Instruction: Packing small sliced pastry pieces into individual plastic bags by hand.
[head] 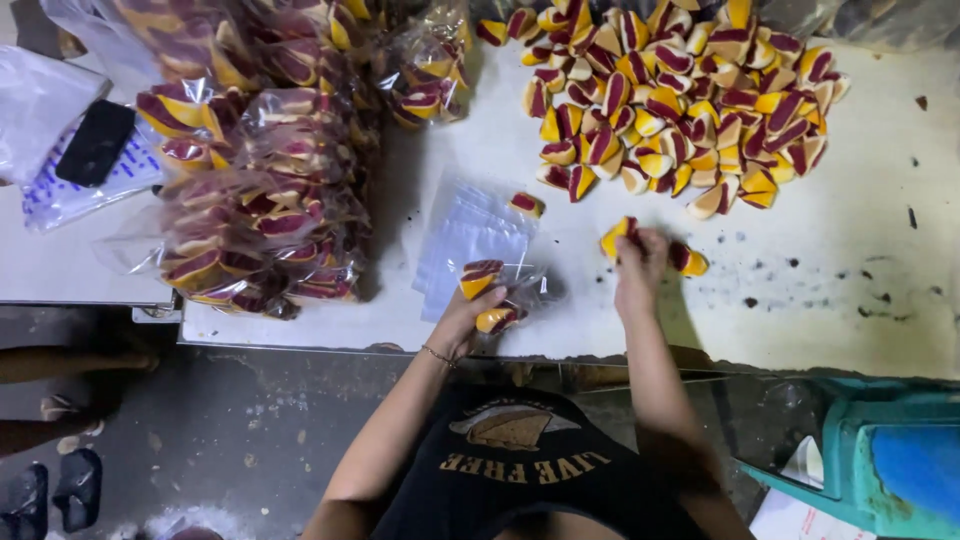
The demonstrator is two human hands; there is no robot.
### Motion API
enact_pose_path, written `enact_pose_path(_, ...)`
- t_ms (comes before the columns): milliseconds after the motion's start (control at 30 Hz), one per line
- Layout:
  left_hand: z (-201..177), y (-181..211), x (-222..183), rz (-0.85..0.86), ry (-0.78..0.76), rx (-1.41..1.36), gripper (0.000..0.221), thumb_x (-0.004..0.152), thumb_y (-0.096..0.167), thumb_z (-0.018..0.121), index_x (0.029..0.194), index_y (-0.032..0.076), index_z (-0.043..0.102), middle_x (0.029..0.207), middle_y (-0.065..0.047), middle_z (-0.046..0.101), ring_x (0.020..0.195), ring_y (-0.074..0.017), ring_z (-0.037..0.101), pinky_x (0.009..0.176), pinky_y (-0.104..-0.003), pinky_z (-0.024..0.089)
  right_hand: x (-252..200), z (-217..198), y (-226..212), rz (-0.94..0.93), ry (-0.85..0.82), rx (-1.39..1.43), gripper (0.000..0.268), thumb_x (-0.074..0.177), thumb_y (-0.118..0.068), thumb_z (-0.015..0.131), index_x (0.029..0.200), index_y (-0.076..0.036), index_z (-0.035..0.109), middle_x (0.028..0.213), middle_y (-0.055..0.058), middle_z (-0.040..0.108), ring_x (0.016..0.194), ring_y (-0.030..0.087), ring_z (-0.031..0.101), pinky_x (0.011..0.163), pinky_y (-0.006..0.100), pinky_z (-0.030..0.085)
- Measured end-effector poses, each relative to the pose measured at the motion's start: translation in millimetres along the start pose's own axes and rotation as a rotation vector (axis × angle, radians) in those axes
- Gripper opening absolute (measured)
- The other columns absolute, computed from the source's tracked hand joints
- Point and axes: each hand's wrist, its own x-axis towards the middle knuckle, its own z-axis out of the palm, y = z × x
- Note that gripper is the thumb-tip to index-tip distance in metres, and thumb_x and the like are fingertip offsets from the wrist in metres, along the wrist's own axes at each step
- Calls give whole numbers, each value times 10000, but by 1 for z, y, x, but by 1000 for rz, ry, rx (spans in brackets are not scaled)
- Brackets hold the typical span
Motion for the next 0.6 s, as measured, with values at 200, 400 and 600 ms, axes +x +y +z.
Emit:
enact_pose_path(200, 25, 41, -14, 273, -59, 311, 684, 669, 257, 979, 1191, -5, 625, 1040, -161, 699, 1000, -254, 674, 894, -434, 574, -83, 44, -28, 328, -360, 134, 312, 927, -100, 730, 1228, -73, 654, 1167, 67, 677, 1137, 180, 638, 1005, 349, 502)
enact_pose_path(400, 23, 87, -25, 277, 5, 430, 652, 674, 348, 978, 1144, 13, 675, 998, -160, 735, 970, -266, 710, 883, -441, 572, -84, 96, -91, 277, -421, -71, 423, 941, -70, 709, 1353, -91, 614, 1180, 71, 674, 1110, 180, 650, 996, 386, 534)
enact_pose_path(600, 13, 106, -15, 244, -19, 325, 619, 752, 335, 931, 1151, -36, 636, 963, -194, 710, 895, -288, 710, 806, -441, 587, -95, 118, -107, 181, -518, -153, 421, 888, -57, 780, 1297, -15, 687, 1180, 142, 750, 1084, 190, 686, 930, 367, 572)
